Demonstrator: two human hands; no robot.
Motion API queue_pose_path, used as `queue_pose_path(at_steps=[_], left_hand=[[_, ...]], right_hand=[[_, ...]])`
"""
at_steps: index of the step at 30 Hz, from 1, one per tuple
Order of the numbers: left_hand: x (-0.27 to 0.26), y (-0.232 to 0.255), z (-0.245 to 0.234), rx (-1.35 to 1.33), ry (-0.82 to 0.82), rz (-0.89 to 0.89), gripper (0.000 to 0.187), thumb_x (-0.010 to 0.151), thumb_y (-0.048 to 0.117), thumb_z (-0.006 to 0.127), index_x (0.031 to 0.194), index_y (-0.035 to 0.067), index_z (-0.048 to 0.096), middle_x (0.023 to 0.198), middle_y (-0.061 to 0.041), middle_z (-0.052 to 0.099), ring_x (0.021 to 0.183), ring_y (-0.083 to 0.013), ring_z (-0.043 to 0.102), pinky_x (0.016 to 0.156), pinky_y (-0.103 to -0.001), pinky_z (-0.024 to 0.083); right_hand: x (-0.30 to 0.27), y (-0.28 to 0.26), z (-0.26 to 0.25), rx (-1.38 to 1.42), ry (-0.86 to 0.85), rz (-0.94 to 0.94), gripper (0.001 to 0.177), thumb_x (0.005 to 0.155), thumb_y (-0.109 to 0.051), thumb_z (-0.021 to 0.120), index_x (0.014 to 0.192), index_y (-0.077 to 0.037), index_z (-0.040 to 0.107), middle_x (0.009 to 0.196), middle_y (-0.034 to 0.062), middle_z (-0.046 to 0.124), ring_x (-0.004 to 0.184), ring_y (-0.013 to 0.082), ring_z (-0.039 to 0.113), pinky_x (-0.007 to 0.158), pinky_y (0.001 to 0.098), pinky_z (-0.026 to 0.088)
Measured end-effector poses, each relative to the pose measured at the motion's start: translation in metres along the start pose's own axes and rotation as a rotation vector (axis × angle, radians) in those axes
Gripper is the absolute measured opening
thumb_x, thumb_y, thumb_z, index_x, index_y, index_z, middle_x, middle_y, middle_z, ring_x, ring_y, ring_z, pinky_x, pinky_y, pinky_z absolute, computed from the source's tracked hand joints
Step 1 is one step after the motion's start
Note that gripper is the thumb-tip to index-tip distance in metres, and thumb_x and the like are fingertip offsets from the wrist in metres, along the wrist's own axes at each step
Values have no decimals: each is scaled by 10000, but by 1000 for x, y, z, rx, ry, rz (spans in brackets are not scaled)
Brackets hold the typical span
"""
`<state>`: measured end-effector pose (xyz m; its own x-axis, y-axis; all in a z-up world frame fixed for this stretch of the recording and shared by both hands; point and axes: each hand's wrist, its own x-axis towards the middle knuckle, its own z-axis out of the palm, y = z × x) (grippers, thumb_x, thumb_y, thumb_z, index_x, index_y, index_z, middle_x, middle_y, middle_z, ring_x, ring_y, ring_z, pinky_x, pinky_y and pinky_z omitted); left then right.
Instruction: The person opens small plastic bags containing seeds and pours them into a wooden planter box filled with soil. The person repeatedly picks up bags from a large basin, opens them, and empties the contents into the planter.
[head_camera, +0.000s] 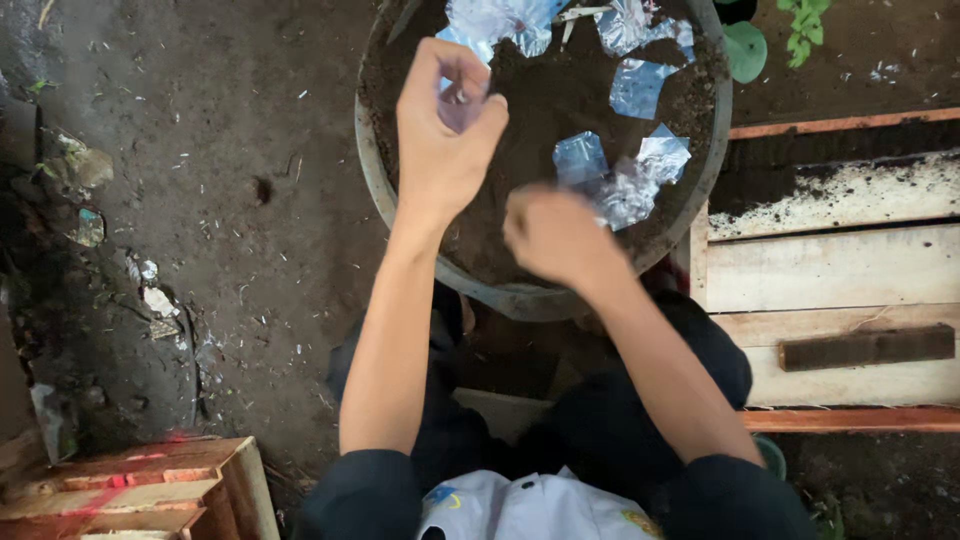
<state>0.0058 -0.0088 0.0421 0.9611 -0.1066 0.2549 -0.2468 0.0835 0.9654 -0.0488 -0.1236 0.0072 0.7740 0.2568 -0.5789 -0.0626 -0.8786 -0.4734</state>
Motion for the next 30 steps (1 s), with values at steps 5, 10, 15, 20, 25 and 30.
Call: queue_pose_path(at_steps=[5,10,15,20,25,30], left_hand=[[5,0,-17,-99,18,55,171,780,-20,457,786,127,370,724,19,294,637,-94,276,583,-251,273],[2,-5,-18,-185,44,59,167,784,-9,472,801,135,390,743,23,315,655,-88,300,592,-242,301],[-3,-7,-15,-187,22,38,235,699,-74,454,825,118,406,746,10,348,679,-83,330,603,-209,312],[-19,4,-8,-13,-42,-76,256,666,-60,452,834,128,407,697,21,363,593,-61,330,518,-191,284],[-48,-25,7,83,15,46,250,616,8,503,839,118,477,636,-36,378,504,-167,448,473,-274,378],[-79,-57,8,46,115,-189,268,605,-3,487,845,111,458,605,-11,388,515,-104,426,497,-235,368]], right_hand=[[14,57,82,-207,186,-278,257,845,-152,481,958,67,550,972,192,556,937,325,518,756,426,457],[14,67,102,-345,481,-436,217,830,-135,558,920,51,626,886,169,608,869,275,557,824,371,446],[17,58,104,-69,324,-340,285,889,-154,472,677,25,537,609,146,514,595,319,494,540,408,398],[23,60,115,11,293,-299,455,930,-241,421,525,-81,287,454,41,252,384,166,247,403,310,196],[50,87,127,-13,439,-379,458,857,-159,471,468,-109,234,355,-21,218,324,100,237,402,179,265],[47,63,68,523,687,-24,501,847,-317,512,403,-105,420,380,13,276,426,102,340,467,257,310]])
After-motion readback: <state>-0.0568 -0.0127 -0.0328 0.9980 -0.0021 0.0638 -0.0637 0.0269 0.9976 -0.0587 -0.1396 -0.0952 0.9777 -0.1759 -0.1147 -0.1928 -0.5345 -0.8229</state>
